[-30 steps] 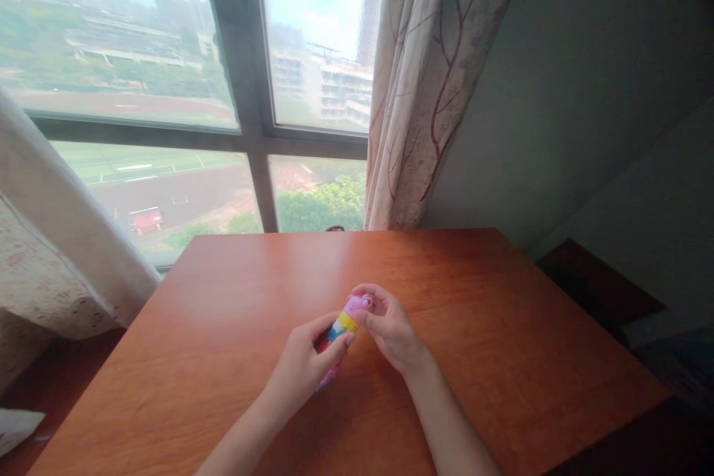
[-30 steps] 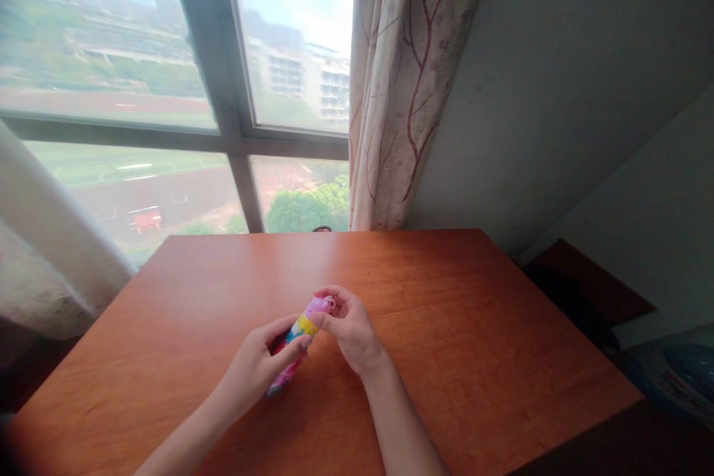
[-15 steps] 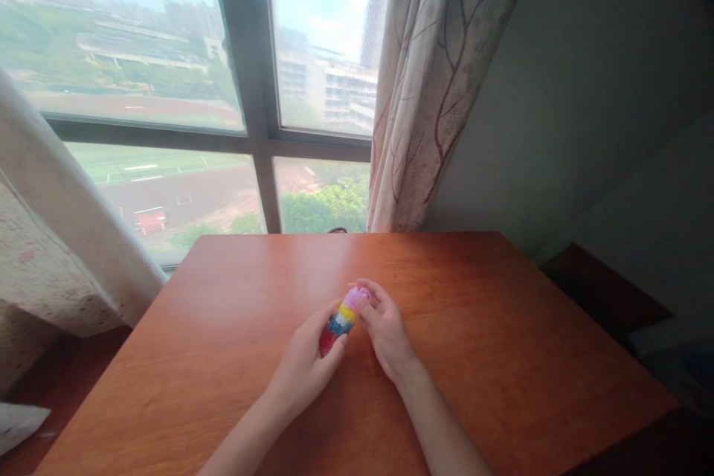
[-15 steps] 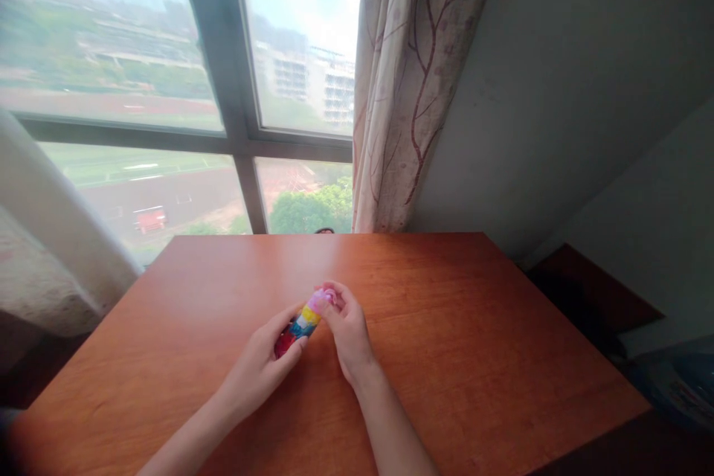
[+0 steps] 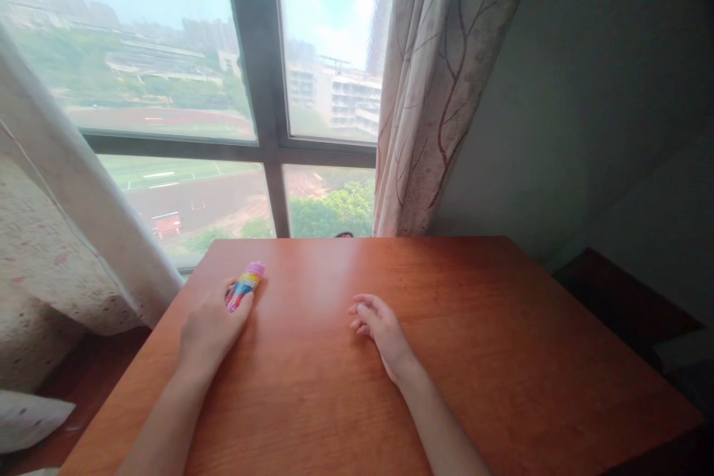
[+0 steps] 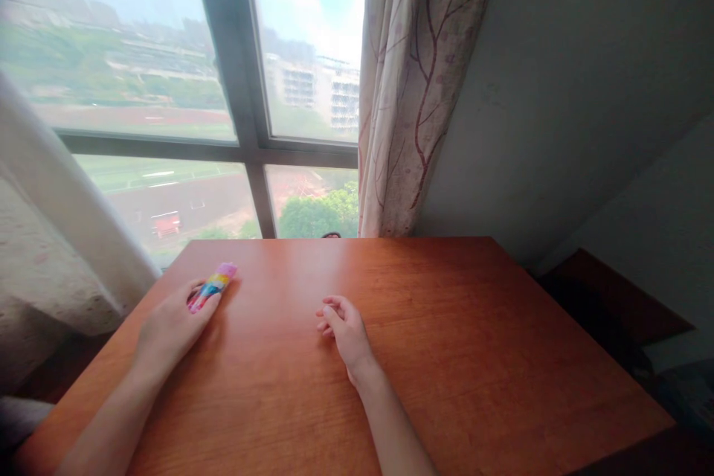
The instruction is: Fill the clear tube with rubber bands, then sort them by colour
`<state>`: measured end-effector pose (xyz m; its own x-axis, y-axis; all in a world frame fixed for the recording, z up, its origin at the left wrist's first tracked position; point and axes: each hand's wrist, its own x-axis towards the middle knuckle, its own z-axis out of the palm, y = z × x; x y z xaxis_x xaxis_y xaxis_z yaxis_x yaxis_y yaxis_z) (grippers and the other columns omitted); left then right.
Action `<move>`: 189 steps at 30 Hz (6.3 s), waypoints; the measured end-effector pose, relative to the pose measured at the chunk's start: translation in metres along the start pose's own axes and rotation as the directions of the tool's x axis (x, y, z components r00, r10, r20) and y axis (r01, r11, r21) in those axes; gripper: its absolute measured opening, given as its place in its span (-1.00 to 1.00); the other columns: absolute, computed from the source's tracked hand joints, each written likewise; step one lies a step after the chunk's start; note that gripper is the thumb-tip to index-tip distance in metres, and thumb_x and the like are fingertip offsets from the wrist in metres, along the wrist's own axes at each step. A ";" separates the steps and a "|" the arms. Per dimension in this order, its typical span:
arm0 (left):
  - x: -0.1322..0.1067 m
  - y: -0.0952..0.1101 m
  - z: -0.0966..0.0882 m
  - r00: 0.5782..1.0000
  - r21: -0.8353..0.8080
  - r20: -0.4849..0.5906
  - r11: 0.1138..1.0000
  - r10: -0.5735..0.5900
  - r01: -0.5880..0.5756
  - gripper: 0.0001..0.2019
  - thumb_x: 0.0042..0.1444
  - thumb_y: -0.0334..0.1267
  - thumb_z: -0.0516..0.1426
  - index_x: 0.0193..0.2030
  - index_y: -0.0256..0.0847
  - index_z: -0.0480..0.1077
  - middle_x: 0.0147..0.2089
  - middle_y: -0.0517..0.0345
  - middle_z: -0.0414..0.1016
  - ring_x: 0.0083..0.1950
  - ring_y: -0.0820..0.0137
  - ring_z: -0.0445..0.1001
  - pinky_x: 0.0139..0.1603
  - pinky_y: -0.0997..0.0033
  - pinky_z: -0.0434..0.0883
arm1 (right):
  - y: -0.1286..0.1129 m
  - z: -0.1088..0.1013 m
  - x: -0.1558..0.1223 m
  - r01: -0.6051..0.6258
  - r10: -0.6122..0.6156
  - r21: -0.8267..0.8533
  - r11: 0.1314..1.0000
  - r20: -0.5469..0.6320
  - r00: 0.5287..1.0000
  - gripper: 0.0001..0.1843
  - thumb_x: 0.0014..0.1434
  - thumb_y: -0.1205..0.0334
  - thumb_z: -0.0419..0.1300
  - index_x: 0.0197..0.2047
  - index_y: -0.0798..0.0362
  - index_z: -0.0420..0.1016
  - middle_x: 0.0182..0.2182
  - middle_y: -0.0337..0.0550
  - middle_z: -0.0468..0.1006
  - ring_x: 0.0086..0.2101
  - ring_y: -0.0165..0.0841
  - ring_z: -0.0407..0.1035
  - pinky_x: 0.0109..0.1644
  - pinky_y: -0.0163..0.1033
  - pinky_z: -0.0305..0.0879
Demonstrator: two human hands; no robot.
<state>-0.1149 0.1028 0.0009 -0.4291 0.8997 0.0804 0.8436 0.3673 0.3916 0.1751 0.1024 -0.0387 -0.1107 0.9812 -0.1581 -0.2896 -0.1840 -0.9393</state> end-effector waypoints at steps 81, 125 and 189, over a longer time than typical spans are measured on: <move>-0.091 0.094 0.064 0.755 -0.800 0.124 0.515 0.644 -0.308 -0.71 -0.03 -0.45 0.00 -0.25 -0.23 0.51 -0.29 0.05 0.57 -0.25 0.26 0.48 -0.22 0.37 0.40 | 0.021 0.037 -0.017 0.458 -0.440 -0.693 0.557 0.221 0.870 -0.52 0.34 0.09 -0.09 -0.61 0.03 0.15 -0.64 -0.30 0.24 -0.56 -0.45 0.17 -0.44 -0.31 -0.03; -0.090 0.091 0.068 0.756 -0.783 0.112 0.525 0.645 -0.333 -0.74 0.02 -0.44 0.01 -0.22 -0.25 0.48 -0.25 0.04 0.58 -0.25 0.27 0.49 -0.21 0.37 0.40 | 0.021 0.037 -0.016 0.464 -0.432 -0.690 0.555 0.237 0.870 -0.53 0.34 0.13 -0.07 -0.61 0.05 0.17 -0.64 -0.31 0.24 -0.56 -0.47 0.15 -0.44 -0.30 -0.07; -0.090 0.091 0.066 0.759 -0.770 0.114 0.540 0.641 -0.340 -0.74 0.01 -0.44 0.01 -0.23 -0.27 0.48 -0.27 0.02 0.58 -0.26 0.26 0.49 -0.20 0.35 0.42 | 0.021 0.036 -0.016 0.436 -0.408 -0.718 0.542 0.229 0.884 -0.52 0.34 0.12 -0.08 -0.61 0.05 0.19 -0.64 -0.29 0.26 -0.56 -0.46 0.17 -0.44 -0.30 -0.08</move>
<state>0.0221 0.0708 -0.0313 0.2524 0.9451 0.2075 0.3530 -0.2896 0.8897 0.1364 0.0805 -0.0451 -0.1973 0.9291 0.3127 0.4778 0.3697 -0.7969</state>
